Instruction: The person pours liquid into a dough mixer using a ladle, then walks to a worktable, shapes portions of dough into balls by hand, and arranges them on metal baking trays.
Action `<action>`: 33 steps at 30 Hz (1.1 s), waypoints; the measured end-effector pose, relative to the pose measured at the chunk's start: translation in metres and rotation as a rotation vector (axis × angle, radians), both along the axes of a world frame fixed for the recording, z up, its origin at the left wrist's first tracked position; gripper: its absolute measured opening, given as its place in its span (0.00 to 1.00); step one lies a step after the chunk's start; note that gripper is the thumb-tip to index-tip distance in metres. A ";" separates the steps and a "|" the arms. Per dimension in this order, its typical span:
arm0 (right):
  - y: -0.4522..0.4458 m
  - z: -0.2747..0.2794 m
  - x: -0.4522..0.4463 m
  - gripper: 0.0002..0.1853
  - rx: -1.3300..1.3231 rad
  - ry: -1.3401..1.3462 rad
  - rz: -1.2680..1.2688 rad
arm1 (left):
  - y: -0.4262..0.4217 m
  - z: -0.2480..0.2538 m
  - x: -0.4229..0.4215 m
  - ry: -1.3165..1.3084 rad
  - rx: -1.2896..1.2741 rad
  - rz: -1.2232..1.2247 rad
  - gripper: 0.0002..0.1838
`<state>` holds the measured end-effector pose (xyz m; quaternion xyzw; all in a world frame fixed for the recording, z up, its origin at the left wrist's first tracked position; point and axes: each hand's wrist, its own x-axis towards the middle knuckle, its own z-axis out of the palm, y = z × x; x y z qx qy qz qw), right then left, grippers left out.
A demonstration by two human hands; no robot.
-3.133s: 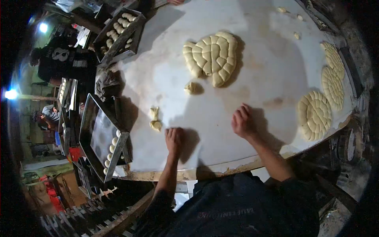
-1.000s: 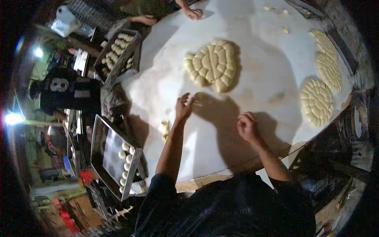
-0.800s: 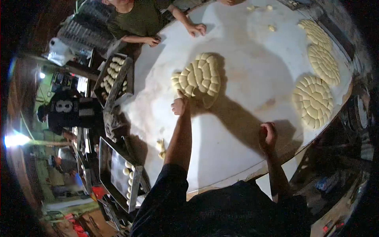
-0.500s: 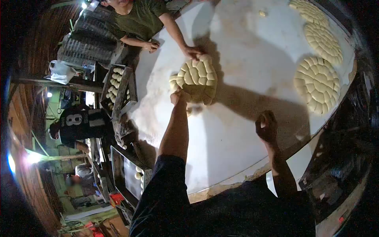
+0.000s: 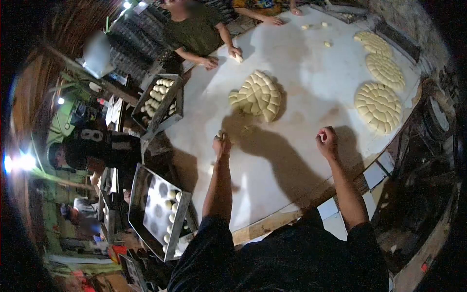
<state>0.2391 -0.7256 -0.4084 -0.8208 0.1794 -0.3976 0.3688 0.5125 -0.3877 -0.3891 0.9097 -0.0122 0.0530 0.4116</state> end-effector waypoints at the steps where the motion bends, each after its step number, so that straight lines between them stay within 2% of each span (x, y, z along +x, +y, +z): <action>1: 0.008 -0.007 -0.007 0.07 0.131 0.001 0.015 | 0.015 0.017 -0.024 -0.007 -0.022 0.011 0.22; 3: 0.029 -0.012 -0.023 0.08 0.290 0.033 0.051 | 0.045 0.062 -0.068 -0.036 0.108 -0.104 0.24; 4: 0.043 -0.013 -0.036 0.09 0.332 0.188 0.092 | 0.061 0.055 -0.087 -0.217 -0.056 -0.172 0.22; 5: 0.064 -0.030 -0.041 0.12 0.436 0.118 0.222 | 0.073 0.043 -0.108 -0.401 -0.216 -0.240 0.20; 6: 0.131 0.057 -0.063 0.14 0.740 0.151 0.153 | 0.078 0.064 -0.144 -0.191 -0.485 -0.393 0.12; 7: 0.152 0.050 -0.065 0.20 0.780 0.447 0.262 | 0.081 0.065 -0.167 -0.041 -0.605 -0.415 0.11; 9: 0.207 0.030 -0.071 0.24 0.900 0.277 0.588 | 0.081 0.060 -0.217 0.229 -0.811 -0.394 0.08; 10: 0.250 0.067 -0.076 0.26 1.115 0.175 0.719 | 0.078 0.061 -0.241 0.297 -0.864 -0.377 0.07; 11: 0.270 0.040 -0.064 0.27 0.823 0.035 0.750 | 0.073 0.077 -0.269 0.129 -0.777 -0.408 0.08; 12: 0.278 0.034 -0.059 0.27 0.670 -0.029 0.771 | 0.078 0.078 -0.274 0.124 -0.792 -0.410 0.08; 13: 0.287 0.029 -0.053 0.27 0.520 -0.099 0.778 | 0.084 0.079 -0.276 0.038 -0.617 -0.530 0.10; 15: 0.291 0.069 -0.067 0.22 1.048 -0.131 0.825 | 0.100 0.056 -0.276 -0.051 -0.446 -0.637 0.13; 16: 0.286 0.061 -0.064 0.22 1.038 -0.125 0.829 | 0.108 0.021 -0.265 -0.065 -0.422 -0.514 0.14; 17: 0.277 0.044 -0.060 0.20 0.984 0.056 0.706 | 0.113 0.001 -0.259 -0.078 -0.399 -0.390 0.16; 18: 0.263 0.030 -0.056 0.17 0.921 0.228 0.581 | 0.118 0.003 -0.258 -0.087 -0.409 -0.387 0.16; 19: 0.247 0.024 -0.054 0.17 0.911 0.223 0.588 | 0.124 0.015 -0.260 -0.125 -0.438 -0.312 0.15; 21: 0.209 0.009 -0.052 0.15 0.946 0.158 0.402 | 0.124 0.041 -0.271 -0.129 -0.435 -0.139 0.15; 22: 0.180 -0.024 -0.049 0.14 0.700 0.135 0.266 | 0.121 0.048 -0.275 -0.097 -0.406 -0.039 0.15; 24: 0.125 -0.054 -0.052 0.14 0.455 0.091 0.140 | 0.129 -0.002 -0.283 0.062 -0.347 -0.181 0.13; 25: 0.102 -0.041 -0.070 0.14 0.282 0.302 0.285 | 0.131 0.002 -0.290 -0.120 -0.110 -0.433 0.14; 26: 0.081 -0.027 -0.091 0.14 0.102 0.512 0.422 | 0.142 -0.011 -0.290 -0.176 0.210 -0.604 0.17; 27: 0.067 -0.012 -0.093 0.14 0.004 0.616 0.485 | 0.152 -0.024 -0.291 -0.284 0.491 -0.774 0.21; 28: 0.053 0.004 -0.096 0.14 -0.098 0.708 0.554 | 0.168 -0.061 -0.273 -0.262 0.843 -0.853 0.26; 29: 0.041 0.016 -0.093 0.14 -0.306 0.566 0.624 | 0.180 -0.087 -0.246 -0.243 0.879 -0.977 0.35; 30: 0.032 0.020 -0.088 0.14 -0.503 0.425 0.692 | 0.163 -0.083 -0.233 -0.236 0.879 -0.973 0.35; 31: 0.027 0.002 -0.063 0.13 -0.676 0.244 0.529 | 0.139 -0.069 -0.218 -0.152 0.598 -0.703 0.36; 32: 0.036 0.013 -0.044 0.14 -0.532 0.287 0.499 | 0.112 -0.052 -0.208 -0.057 0.321 -0.425 0.37; 33: 0.050 0.028 -0.019 0.14 -0.389 0.333 0.469 | 0.074 -0.015 -0.202 -0.059 0.330 -0.425 0.37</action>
